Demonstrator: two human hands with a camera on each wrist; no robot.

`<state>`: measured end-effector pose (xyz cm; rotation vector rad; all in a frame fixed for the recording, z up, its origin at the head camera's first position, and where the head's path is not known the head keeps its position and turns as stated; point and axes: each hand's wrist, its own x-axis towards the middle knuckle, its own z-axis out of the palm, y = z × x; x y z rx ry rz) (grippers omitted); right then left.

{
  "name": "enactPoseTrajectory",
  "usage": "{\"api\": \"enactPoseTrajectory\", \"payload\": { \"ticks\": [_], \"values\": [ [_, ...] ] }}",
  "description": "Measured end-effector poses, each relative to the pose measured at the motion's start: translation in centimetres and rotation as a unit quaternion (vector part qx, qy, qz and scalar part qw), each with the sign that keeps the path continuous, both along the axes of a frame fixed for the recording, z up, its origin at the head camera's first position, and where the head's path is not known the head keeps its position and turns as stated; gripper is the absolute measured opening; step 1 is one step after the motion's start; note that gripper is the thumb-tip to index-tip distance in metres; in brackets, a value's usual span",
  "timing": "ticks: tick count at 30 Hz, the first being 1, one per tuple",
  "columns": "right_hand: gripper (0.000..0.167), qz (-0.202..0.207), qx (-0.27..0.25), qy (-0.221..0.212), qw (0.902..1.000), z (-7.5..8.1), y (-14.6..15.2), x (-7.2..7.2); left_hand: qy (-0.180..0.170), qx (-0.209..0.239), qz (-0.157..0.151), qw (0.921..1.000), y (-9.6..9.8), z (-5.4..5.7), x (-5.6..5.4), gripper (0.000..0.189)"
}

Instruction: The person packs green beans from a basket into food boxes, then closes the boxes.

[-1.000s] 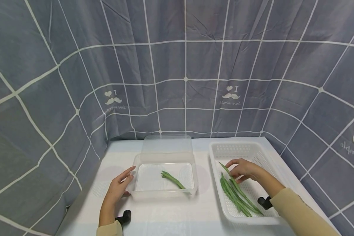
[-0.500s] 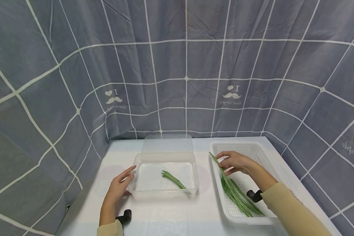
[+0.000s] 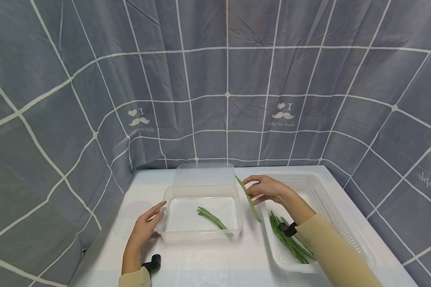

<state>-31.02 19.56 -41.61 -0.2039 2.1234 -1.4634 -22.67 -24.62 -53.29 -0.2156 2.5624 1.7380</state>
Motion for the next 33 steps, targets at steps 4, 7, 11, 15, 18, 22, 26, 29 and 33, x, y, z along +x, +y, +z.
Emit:
{"api": "enactPoseTrajectory", "payload": {
  "ticks": [4, 7, 11, 15, 18, 22, 26, 29, 33],
  "values": [
    [0.048, 0.013, -0.006, 0.000, 0.9999, 0.3, -1.9, -0.2, 0.002, 0.002, 0.000, 1.0000, 0.0, 0.0, -0.1, 0.048],
    [0.048, 0.020, -0.010, -0.003, 0.9998, 0.2, -3.3, -0.4, 0.003, 0.003, -0.002, 1.0000, -0.1, 0.0, -0.1, 0.048],
    [0.046, 0.021, -0.007, -0.008, 0.9997, -0.2, -5.1, -0.6, 0.005, 0.004, -0.002, 1.0000, -0.1, -0.1, -0.1, 0.048],
    [0.044, 0.022, -0.001, -0.015, 0.9996, -1.0, -6.9, -0.7, 0.005, 0.005, 0.001, 1.0000, -0.1, -0.1, -0.1, 0.048],
    [0.042, 0.028, 0.004, -0.017, 0.9995, -1.4, -8.0, -0.7, 0.003, 0.005, 0.002, 1.0000, -0.1, -0.1, -0.2, 0.048],
    [0.041, 0.039, 0.013, -0.021, 0.9990, -1.7, -9.1, -0.6, 0.002, 0.003, 0.003, 1.0000, -0.1, -0.1, -0.2, 0.048],
    [0.038, 0.044, 0.026, -0.023, 0.9984, -2.3, -10.2, -0.6, 0.001, 0.000, 0.004, 1.0000, -0.1, -0.1, -0.2, 0.048],
    [0.035, 0.047, 0.036, -0.023, 0.9980, -2.9, -10.9, -0.4, 0.002, -0.001, 0.005, 1.0000, -0.1, -0.2, -0.2, 0.048],
    [0.032, 0.050, 0.052, -0.018, 0.9972, -3.6, -11.6, -0.1, 0.004, 0.000, 0.004, 1.0000, -0.1, -0.2, -0.2, 0.048]
  ]
}}
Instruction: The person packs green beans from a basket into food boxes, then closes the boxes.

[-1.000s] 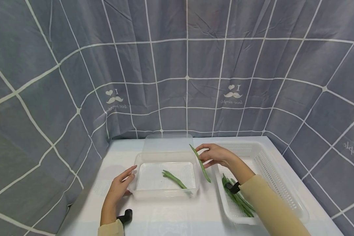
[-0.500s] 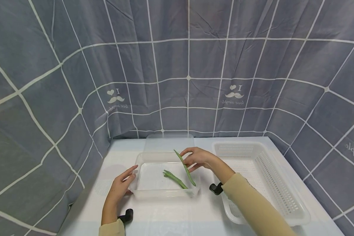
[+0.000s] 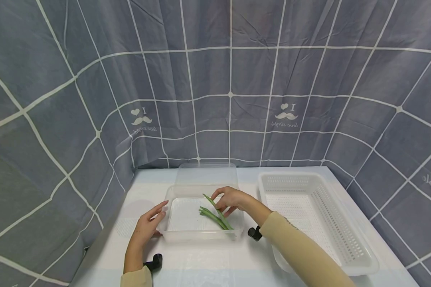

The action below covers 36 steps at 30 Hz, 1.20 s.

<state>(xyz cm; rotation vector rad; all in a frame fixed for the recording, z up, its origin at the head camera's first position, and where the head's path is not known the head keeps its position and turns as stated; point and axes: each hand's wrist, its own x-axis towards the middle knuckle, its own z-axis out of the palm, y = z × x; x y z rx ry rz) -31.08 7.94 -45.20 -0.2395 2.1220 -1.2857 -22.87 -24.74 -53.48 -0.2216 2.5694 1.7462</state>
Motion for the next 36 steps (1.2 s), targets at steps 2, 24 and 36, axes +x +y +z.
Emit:
{"api": "enactPoseTrajectory", "payload": {
  "ticks": [2, 24, 36],
  "values": [
    [0.032, 0.003, 0.011, 0.004, 0.9999, -0.3, -0.3, 0.2, 0.000, 0.000, 0.000, 1.0000, 0.0, 0.0, 0.0, 0.048],
    [0.031, 0.010, 0.097, 0.022, 0.9950, -1.8, -2.0, 1.4, -0.003, -0.002, -0.001, 1.0000, 0.0, 0.1, 0.0, 0.048],
    [0.035, 0.009, 0.069, 0.012, 0.9975, -1.8, -1.6, 1.4, -0.001, 0.001, -0.001, 1.0000, 0.0, 0.0, -0.1, 0.048]
  ]
}}
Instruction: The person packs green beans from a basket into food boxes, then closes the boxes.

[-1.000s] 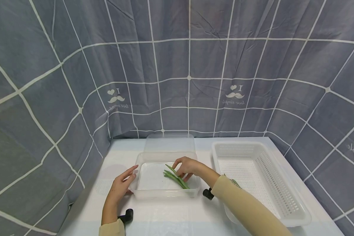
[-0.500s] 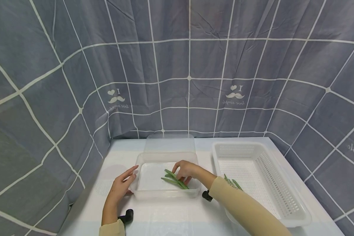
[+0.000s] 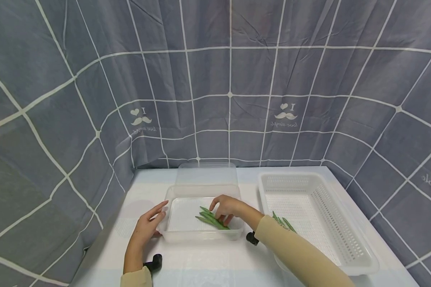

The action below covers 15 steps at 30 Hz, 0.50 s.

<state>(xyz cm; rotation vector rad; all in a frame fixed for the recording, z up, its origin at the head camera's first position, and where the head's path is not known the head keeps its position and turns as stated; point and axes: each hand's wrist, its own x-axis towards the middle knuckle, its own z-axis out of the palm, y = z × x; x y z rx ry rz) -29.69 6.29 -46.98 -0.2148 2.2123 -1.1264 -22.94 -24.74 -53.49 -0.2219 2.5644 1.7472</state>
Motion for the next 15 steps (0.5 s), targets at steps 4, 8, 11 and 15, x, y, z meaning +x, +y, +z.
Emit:
{"api": "enactPoseTrajectory", "payload": {
  "ticks": [4, 8, 11, 15],
  "values": [
    [0.038, -0.001, -0.039, -0.014, 0.9991, 0.6, 0.7, -0.4, -0.001, -0.001, -0.001, 1.0000, 0.1, 0.2, 0.1, 0.048],
    [0.040, -0.001, -0.076, -0.024, 0.9968, 1.6, 1.8, -0.7, -0.001, -0.003, -0.001, 1.0000, 0.2, 0.2, 0.1, 0.048],
    [0.039, -0.003, -0.097, -0.028, 0.9949, 2.5, 2.8, -0.7, 0.000, -0.005, -0.002, 1.0000, 0.2, 0.3, 0.2, 0.048],
    [0.038, -0.006, -0.117, -0.029, 0.9927, 3.5, 4.6, -0.6, 0.000, -0.005, -0.001, 1.0000, 0.2, 0.3, 0.2, 0.048]
  ]
}}
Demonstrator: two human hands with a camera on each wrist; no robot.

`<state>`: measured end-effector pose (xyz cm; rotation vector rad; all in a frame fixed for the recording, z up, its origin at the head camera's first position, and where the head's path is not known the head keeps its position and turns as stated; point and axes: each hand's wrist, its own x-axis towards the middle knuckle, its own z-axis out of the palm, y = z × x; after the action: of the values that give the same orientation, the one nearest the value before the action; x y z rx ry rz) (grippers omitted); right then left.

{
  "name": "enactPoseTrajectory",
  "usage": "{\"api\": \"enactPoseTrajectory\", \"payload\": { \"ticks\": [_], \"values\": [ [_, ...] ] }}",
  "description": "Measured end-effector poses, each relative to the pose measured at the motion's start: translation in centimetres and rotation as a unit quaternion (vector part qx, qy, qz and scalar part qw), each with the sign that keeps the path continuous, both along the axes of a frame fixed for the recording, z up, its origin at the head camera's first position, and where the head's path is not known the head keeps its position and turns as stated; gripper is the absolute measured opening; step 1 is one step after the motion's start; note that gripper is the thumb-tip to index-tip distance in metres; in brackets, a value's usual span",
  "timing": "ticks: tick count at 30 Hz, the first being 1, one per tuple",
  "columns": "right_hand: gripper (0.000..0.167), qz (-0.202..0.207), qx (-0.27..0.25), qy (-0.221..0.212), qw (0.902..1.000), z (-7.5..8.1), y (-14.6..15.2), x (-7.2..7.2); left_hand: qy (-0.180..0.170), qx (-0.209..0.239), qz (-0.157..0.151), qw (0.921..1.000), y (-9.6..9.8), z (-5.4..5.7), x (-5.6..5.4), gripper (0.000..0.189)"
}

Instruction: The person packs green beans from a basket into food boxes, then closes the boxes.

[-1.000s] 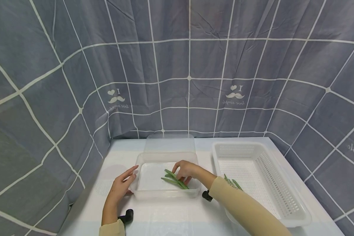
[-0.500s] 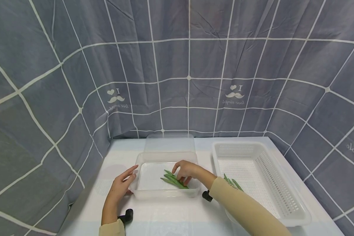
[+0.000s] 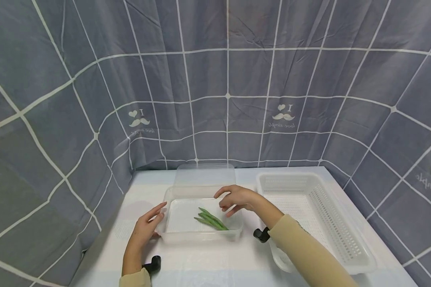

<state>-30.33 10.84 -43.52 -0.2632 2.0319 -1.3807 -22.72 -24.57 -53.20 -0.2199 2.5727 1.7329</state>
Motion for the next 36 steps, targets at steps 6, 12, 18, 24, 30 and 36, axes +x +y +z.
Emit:
{"api": "enactPoseTrajectory", "payload": {
  "ticks": [6, 12, 18, 24, 30, 36],
  "values": [
    [0.042, -0.021, -0.020, -0.001, 0.9996, 1.0, 3.5, 0.2, -0.002, -0.002, -0.004, 1.0000, -0.2, -0.1, 0.1, 0.048],
    [0.046, -0.053, -0.022, 0.007, 0.9984, 1.6, 7.0, 0.4, 0.000, -0.005, -0.002, 1.0000, -0.5, -0.2, 0.2, 0.048],
    [0.047, -0.081, -0.015, 0.005, 0.9966, 1.2, 10.7, 0.8, -0.002, -0.003, -0.002, 1.0000, -0.4, -0.3, 0.3, 0.049],
    [0.049, -0.091, 0.006, 0.003, 0.9958, 0.3, 14.6, 1.5, 0.000, 0.000, -0.002, 1.0000, -0.3, -0.4, 0.3, 0.049],
    [0.050, -0.112, 0.046, -0.011, 0.9926, -0.8, 17.7, 2.1, -0.003, -0.001, -0.003, 1.0000, -0.2, -0.3, 0.2, 0.050],
    [0.044, -0.125, 0.088, -0.032, 0.9877, -2.0, 19.9, 2.7, -0.004, 0.000, -0.005, 1.0000, -0.1, -0.2, 0.0, 0.050]
  ]
}}
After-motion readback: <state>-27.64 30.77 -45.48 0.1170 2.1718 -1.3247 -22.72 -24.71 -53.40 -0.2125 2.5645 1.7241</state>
